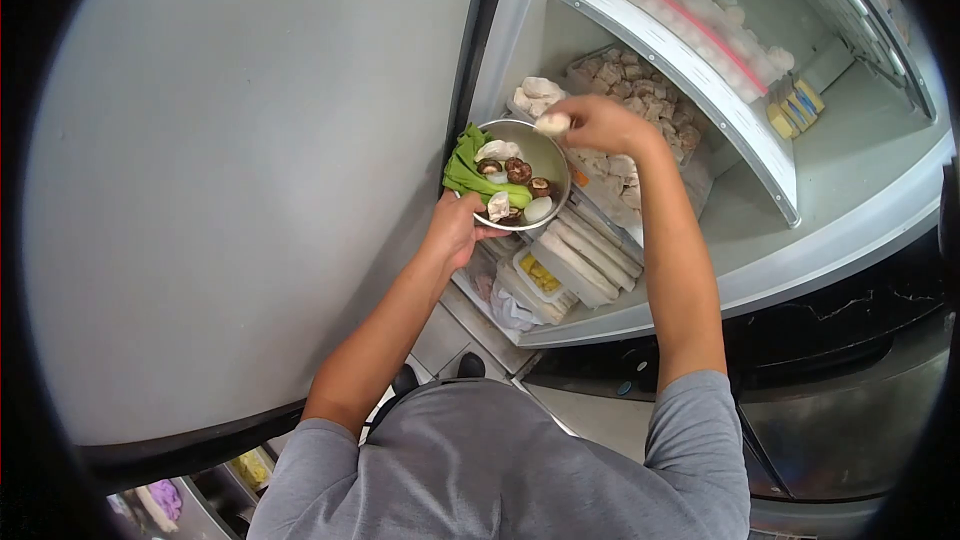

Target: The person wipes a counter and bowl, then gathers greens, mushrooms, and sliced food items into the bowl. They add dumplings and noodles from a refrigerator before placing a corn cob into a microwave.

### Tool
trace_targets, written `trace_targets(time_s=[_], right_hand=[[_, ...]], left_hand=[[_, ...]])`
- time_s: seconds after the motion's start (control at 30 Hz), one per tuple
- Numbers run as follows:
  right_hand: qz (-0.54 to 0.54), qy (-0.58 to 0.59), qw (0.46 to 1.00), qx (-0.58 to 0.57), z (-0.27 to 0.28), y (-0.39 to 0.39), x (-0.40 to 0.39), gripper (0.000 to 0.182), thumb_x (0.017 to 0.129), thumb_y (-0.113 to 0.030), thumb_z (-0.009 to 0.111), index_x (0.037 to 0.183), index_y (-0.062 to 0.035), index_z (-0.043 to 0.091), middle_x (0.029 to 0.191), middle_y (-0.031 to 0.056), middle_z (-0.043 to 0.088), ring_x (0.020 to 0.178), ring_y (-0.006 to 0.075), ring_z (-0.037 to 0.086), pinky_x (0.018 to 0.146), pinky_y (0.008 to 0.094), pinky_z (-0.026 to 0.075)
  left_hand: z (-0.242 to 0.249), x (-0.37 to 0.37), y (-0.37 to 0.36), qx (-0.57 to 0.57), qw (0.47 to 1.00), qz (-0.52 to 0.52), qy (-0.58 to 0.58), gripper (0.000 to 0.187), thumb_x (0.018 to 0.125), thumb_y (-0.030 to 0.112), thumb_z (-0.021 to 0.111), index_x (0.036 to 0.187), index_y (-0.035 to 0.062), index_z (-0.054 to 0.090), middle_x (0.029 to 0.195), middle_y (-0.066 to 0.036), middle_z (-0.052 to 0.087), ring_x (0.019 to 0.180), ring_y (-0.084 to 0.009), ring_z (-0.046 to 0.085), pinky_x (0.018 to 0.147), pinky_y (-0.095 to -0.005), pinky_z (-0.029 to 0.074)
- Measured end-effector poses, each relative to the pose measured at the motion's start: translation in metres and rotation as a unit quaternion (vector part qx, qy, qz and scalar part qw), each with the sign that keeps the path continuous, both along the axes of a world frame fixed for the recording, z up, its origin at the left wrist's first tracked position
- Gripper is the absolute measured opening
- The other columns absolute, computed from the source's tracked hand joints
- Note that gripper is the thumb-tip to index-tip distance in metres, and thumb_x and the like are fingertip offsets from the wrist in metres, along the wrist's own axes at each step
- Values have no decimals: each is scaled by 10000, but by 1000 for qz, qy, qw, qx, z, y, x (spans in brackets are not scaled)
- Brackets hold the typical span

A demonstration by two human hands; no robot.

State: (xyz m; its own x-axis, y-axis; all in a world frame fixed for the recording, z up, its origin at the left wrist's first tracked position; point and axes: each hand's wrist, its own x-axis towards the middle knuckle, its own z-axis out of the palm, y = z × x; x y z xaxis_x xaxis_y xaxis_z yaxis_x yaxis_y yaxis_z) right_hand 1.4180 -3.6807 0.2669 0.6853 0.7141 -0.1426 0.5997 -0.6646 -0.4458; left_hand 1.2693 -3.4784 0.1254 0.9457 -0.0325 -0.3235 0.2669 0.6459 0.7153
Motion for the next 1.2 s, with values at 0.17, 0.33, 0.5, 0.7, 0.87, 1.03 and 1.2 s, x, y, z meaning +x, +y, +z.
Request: trace_targets(time_s=[0.17, 0.33, 0.5, 0.7, 0.87, 1.03, 1.2], right_hand=[[-147, -87, 985, -13, -7, -3, 24, 356, 821, -101, 646, 1174, -83, 683, 1061, 147, 682, 971, 290, 658, 877, 378, 516], [-131, -164, 977, -21, -37, 4, 63, 390, 807, -113, 646, 1194, -71, 667, 1057, 178, 690, 1007, 341, 657, 905, 406, 506], [-102, -24, 994, 33, -35, 5, 78, 295, 829, -127, 638, 1101, -16, 663, 1014, 157, 660, 966, 284, 622, 864, 370, 487], [-235, -83, 953, 171, -47, -12, 94, 331, 863, -236, 639, 1136, -49, 653, 1003, 141, 680, 937, 228, 626, 865, 333, 486], [-76, 158, 981, 80, 3, 16, 20, 313, 879, -229, 650, 1148, -70, 666, 967, 60, 685, 893, 201, 646, 834, 350, 511], [-78, 12, 996, 51, -15, 19, 19, 327, 867, -127, 636, 1182, -42, 658, 1045, 149, 714, 953, 267, 671, 868, 369, 520], [-165, -68, 976, 124, -13, -15, 81, 396, 896, -118, 617, 1283, -36, 595, 1195, 147, 663, 1063, 236, 627, 923, 343, 496]], left_hand=[[-3, 15, -3, -62, 997, -32, 12, 510, 836, 1, 442, 1338, 2, 350, 1170, -211, 595, 935, -335, 687, 696, -492, 632], [2, 14, -4, -23, 999, -33, 13, 514, 837, 6, 446, 1341, 4, 346, 1178, -216, 590, 933, -343, 685, 707, -495, 629], [10, 4, 6, -12, 1000, -15, 9, 469, 833, 7, 449, 1297, -34, 389, 1146, -224, 604, 911, -340, 690, 684, -483, 630], [7, 7, 15, -4, 1000, -1, 13, 430, 833, 11, 460, 1252, -71, 410, 1108, -232, 619, 881, -342, 696, 659, -471, 632], [-9, 19, 6, -6, 1000, -14, 20, 429, 837, 8, 464, 1255, -67, 403, 1123, -240, 612, 899, -350, 695, 666, -480, 633], [-22, 19, 2, -36, 999, -21, 21, 447, 842, 9, 468, 1274, -68, 380, 1160, -246, 597, 925, -364, 690, 675, -493, 629], [-22, 21, 9, -16, 1000, -15, 13, 457, 848, 15, 464, 1285, -87, 374, 1179, -264, 586, 944, -379, 687, 713, -512, 628]])
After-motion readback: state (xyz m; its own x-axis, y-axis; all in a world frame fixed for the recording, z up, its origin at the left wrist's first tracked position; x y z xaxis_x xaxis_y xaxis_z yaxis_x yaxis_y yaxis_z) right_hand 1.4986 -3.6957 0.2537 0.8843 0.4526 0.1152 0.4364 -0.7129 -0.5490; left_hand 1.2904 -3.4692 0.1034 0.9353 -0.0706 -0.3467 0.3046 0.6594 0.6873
